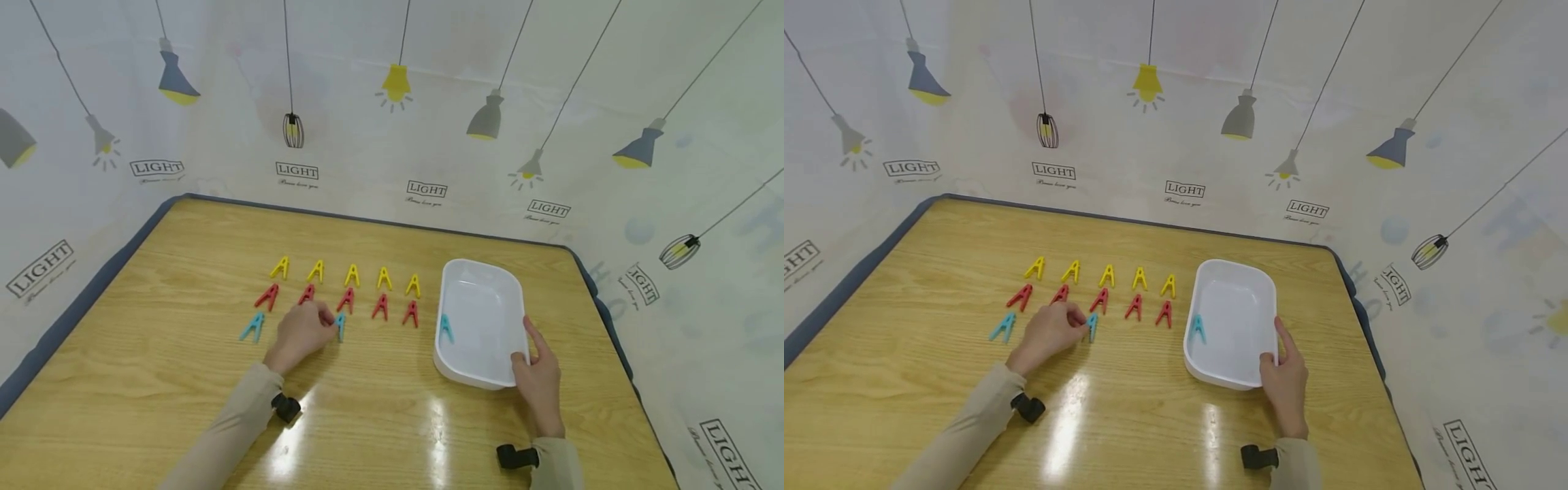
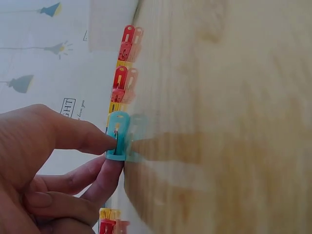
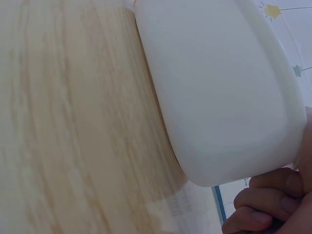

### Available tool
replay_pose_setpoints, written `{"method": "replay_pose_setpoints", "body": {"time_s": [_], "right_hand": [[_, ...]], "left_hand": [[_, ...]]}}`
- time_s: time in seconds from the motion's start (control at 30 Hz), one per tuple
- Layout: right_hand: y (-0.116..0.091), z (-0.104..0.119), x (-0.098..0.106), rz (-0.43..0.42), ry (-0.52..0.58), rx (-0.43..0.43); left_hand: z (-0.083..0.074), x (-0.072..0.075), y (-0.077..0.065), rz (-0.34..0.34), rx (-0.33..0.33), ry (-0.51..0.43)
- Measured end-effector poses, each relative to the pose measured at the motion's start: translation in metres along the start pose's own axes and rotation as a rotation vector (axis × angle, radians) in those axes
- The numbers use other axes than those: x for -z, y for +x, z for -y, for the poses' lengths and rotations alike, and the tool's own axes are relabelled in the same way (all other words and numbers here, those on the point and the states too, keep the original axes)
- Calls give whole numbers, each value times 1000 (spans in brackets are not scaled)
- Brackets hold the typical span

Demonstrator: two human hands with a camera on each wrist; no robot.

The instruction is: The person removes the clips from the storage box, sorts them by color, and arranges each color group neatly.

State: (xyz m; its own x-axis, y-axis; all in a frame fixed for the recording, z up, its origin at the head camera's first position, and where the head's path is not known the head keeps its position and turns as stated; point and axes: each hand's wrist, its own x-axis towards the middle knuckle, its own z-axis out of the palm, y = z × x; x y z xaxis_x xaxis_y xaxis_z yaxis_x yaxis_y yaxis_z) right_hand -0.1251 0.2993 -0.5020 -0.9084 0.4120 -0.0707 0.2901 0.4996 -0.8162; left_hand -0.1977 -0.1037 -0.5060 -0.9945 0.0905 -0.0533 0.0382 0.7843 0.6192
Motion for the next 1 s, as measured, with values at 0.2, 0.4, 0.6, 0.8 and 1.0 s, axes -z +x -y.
{"method": "replay_pose_setpoints", "body": {"time_s": [0.2,0.4,0.6,0.8,1.0], "right_hand": [[-1,2,0,6,2,0],[1,3,1,13,10,-9],[2,0,2,-7,13,16],[2,-5,4,-20,6,56],[1,-4,0,-9,20,56]], "left_hand": [[-2,1,-2,20,-6,4],[-9,9,-6,70,17,29],[-17,16,-11,70,10,46],[-50,19,-3,-35,-140,29],[-93,3,7,6,-216,4]]}}
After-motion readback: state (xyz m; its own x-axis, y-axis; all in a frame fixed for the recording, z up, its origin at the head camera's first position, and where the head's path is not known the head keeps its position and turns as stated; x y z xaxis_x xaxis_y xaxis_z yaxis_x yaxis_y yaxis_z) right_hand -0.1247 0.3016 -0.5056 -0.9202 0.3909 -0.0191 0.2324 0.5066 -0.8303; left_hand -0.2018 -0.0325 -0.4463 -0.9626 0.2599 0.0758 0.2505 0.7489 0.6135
